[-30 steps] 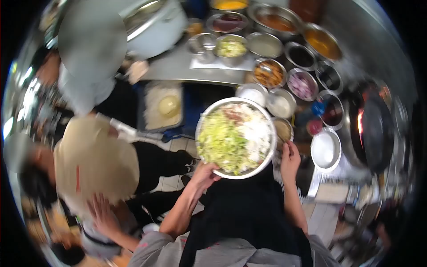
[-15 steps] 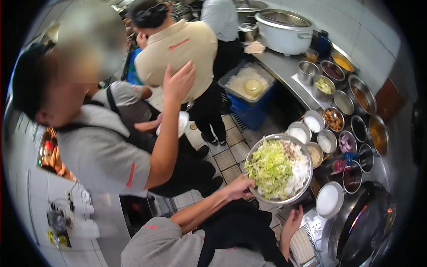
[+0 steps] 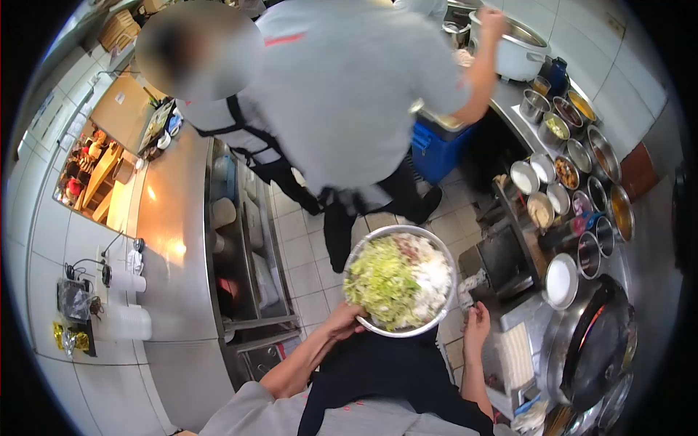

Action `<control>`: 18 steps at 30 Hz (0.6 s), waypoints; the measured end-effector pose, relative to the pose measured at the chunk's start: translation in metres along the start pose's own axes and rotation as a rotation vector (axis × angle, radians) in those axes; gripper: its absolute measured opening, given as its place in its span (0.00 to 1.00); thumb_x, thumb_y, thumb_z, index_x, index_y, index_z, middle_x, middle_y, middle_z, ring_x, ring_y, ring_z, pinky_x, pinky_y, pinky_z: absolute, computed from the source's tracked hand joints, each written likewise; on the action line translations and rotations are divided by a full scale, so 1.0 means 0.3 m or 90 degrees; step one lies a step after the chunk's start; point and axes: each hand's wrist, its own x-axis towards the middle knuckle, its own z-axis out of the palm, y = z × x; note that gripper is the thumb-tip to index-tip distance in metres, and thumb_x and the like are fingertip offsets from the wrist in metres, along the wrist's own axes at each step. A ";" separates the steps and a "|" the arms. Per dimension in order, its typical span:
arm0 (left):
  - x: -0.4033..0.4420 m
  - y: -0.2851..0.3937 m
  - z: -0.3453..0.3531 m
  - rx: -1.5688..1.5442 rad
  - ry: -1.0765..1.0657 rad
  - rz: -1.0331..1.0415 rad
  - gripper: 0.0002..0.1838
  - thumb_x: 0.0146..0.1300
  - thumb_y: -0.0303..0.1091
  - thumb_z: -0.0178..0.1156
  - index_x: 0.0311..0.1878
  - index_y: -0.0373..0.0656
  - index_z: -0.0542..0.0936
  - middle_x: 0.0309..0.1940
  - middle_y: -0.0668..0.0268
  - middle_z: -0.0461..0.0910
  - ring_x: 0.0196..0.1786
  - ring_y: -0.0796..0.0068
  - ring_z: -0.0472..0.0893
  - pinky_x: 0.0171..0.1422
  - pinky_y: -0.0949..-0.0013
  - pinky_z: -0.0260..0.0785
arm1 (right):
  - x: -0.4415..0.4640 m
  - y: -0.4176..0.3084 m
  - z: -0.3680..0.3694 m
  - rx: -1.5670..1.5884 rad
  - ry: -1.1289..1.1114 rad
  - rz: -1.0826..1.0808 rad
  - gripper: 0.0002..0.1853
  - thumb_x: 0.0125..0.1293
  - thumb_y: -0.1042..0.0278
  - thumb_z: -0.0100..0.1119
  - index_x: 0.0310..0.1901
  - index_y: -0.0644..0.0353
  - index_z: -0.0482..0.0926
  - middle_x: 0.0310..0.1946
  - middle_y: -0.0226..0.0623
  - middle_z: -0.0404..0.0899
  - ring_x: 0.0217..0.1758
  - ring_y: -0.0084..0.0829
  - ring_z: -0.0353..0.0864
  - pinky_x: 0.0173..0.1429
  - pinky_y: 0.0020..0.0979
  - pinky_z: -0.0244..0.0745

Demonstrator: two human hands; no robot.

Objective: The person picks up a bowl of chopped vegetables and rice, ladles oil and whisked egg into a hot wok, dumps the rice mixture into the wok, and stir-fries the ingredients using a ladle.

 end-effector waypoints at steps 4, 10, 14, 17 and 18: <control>-0.108 -0.064 0.011 -0.066 0.143 0.068 0.17 0.53 0.17 0.48 0.48 0.32 0.70 0.32 0.58 0.74 0.20 0.74 0.71 0.16 0.75 0.59 | 0.067 0.165 -0.131 -0.046 -0.008 0.067 0.22 0.66 0.63 0.56 0.60 0.61 0.68 0.40 0.30 0.73 0.28 0.16 0.71 0.23 0.20 0.66; -0.202 -0.208 -0.020 -0.104 0.370 0.221 0.15 0.51 0.20 0.48 0.44 0.35 0.71 0.29 0.59 0.73 0.20 0.70 0.72 0.13 0.73 0.58 | 0.110 0.368 -0.435 -0.175 -0.002 0.094 0.21 0.64 0.66 0.58 0.57 0.63 0.71 0.36 0.33 0.75 0.26 0.19 0.72 0.23 0.23 0.66; -0.529 -0.275 -0.379 -0.223 0.551 0.272 0.10 0.52 0.21 0.50 0.39 0.36 0.74 0.28 0.61 0.75 0.21 0.70 0.74 0.13 0.74 0.61 | -0.104 0.384 -0.375 -0.272 0.013 -0.048 0.19 0.60 0.67 0.61 0.53 0.65 0.75 0.35 0.39 0.77 0.33 0.28 0.75 0.36 0.28 0.70; -0.727 -0.285 -0.567 -0.282 0.593 0.323 0.07 0.52 0.23 0.51 0.36 0.39 0.73 0.26 0.64 0.75 0.20 0.72 0.73 0.13 0.75 0.60 | -0.213 0.323 -0.333 -0.382 0.014 -0.110 0.20 0.59 0.68 0.61 0.51 0.67 0.75 0.40 0.48 0.78 0.43 0.41 0.77 0.50 0.36 0.71; -0.764 -0.268 -0.576 -0.286 0.589 0.374 0.06 0.52 0.24 0.52 0.35 0.40 0.73 0.25 0.65 0.74 0.19 0.73 0.72 0.14 0.76 0.60 | -0.219 0.297 -0.321 -0.406 0.003 -0.101 0.20 0.59 0.68 0.60 0.52 0.67 0.75 0.42 0.50 0.77 0.46 0.43 0.77 0.52 0.37 0.71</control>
